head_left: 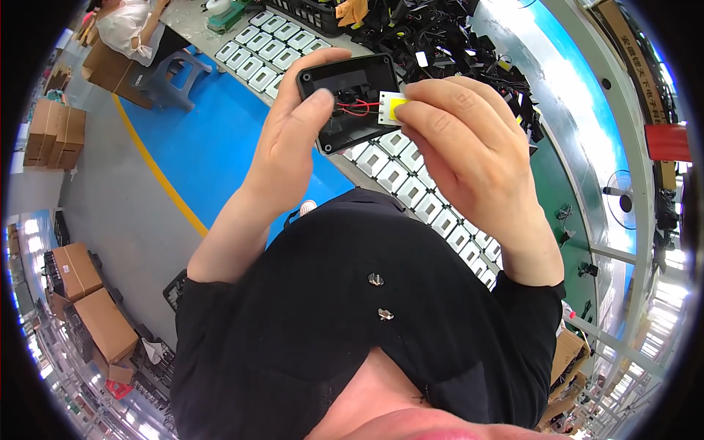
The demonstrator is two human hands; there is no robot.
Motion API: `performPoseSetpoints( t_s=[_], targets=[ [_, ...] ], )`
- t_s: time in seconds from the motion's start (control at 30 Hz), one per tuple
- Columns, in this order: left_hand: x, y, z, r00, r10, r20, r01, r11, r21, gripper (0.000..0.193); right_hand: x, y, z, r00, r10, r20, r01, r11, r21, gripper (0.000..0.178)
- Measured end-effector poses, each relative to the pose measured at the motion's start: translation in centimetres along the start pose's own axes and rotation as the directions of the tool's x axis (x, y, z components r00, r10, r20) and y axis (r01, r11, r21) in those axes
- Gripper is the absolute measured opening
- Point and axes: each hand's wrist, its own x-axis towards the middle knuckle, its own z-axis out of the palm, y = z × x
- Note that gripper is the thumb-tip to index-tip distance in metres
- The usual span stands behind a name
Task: Assembling LED light components by pressing LED panels into their plastic housings on an assembly line.
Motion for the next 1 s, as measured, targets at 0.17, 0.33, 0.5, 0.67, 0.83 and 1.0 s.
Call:
performPoseSetpoints(
  t_s=[0.17, 0.33, 0.5, 0.67, 0.83, 1.0],
  targets=[
    [-0.5, 0.9, 0.4, 0.999, -0.037, -0.023, 0.036, 0.999, -0.027, 0.038, 0.5, -0.3, -0.8, 0.999, -0.049, 0.019, 0.050, 0.999, -0.021, 0.027],
    [-0.7, 1.4, 0.4, 0.998, -0.010, -0.065, 0.016, 0.996, 0.093, 0.033, 0.6, -0.8, -0.7, 0.998, -0.048, 0.048, 0.048, 0.999, 0.008, 0.027],
    [-0.5, 1.6, 0.1, 0.998, 0.059, -0.029, -0.049, 0.963, 0.264, 0.032, 1.0, -1.5, -0.5, 0.994, -0.080, 0.073, 0.078, 0.997, 0.020, 0.028],
    [-1.5, 2.1, -0.3, 0.996, -0.002, 0.093, -0.009, 0.993, 0.118, 0.038, 1.4, -1.8, -0.7, 0.992, -0.112, 0.053, 0.110, 0.993, 0.044, 0.026],
    [-2.4, 3.1, -0.4, 0.978, -0.037, 0.204, 0.054, 0.995, -0.080, 0.049, 1.4, -2.0, 0.0, 0.990, -0.138, -0.009, 0.138, 0.988, 0.067, 0.026],
    [-2.6, 3.4, -0.4, 0.968, -0.086, 0.237, 0.105, 0.992, -0.068, 0.053, 1.3, -2.1, 0.6, 0.987, -0.147, -0.070, 0.153, 0.984, 0.087, 0.028]
  ],
)
